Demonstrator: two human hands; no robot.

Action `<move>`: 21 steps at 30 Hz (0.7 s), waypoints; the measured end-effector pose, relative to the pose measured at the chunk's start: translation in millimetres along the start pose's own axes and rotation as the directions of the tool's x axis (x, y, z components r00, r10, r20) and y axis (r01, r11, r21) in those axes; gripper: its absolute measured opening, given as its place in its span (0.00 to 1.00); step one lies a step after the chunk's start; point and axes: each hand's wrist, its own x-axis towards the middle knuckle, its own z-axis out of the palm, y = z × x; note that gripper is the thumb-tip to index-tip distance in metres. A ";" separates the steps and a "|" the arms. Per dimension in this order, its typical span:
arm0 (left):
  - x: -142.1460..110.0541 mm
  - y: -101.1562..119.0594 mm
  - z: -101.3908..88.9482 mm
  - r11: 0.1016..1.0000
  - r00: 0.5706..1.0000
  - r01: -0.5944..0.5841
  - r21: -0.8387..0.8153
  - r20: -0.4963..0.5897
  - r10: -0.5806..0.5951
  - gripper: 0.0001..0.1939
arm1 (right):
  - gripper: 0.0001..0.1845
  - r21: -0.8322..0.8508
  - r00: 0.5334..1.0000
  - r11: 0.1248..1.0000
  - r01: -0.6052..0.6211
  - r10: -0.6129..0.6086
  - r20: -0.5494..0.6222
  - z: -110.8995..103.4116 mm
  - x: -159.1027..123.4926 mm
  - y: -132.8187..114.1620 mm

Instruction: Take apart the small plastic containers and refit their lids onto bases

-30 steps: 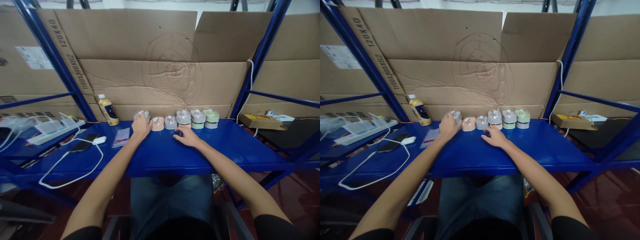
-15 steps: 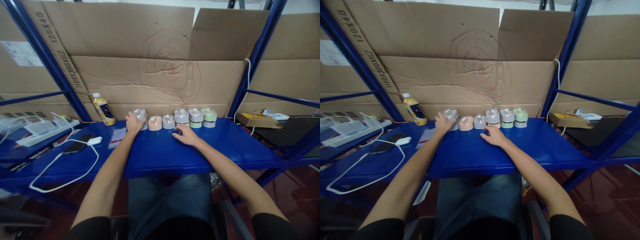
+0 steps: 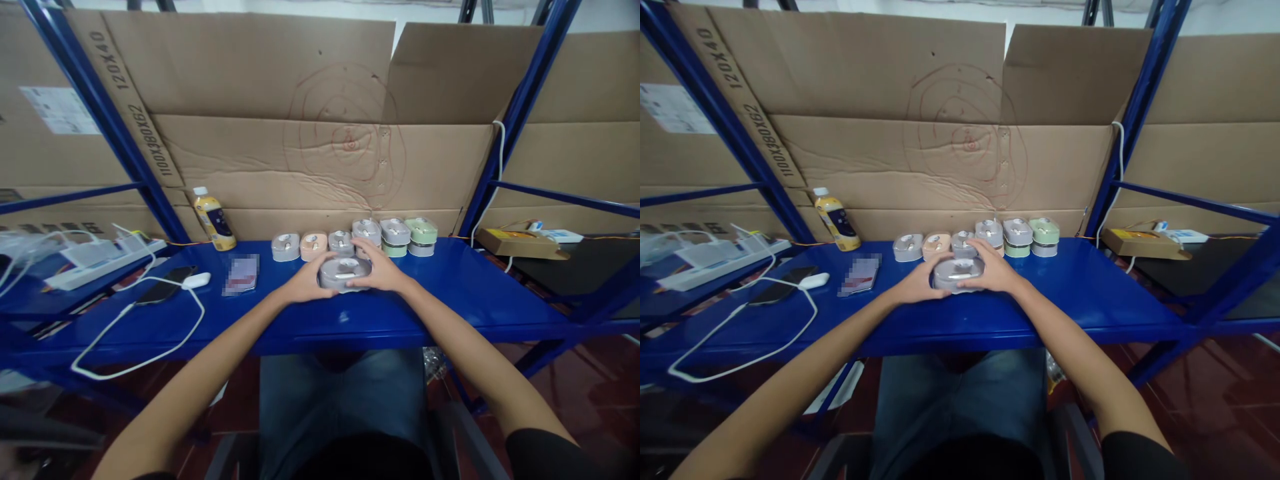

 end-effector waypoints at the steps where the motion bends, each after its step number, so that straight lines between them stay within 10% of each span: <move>1: -1.1 1.4 7.7 0.999 0.999 -0.024 -0.045 0.037 0.026 0.47 | 0.56 0.000 0.997 1.000 0.000 0.000 0.076 0.1 -0.7 -1.2; 5: -2.7 -2.7 27.2 0.988 0.998 -0.024 -0.155 0.045 0.032 0.50 | 0.52 -0.016 0.970 0.999 -0.039 0.042 0.238 5.2 -2.7 -6.5; 14: -7.3 -13.0 29.7 0.993 0.997 0.064 -0.096 -0.029 -0.067 0.55 | 0.42 -0.033 0.991 0.996 -0.088 0.091 0.096 9.1 -0.3 -3.5; 21: -14.7 -11.7 19.9 0.975 0.997 0.000 0.222 0.074 -0.016 0.26 | 0.34 -0.008 0.949 0.954 -0.300 0.297 -0.109 -12.9 0.8 25.9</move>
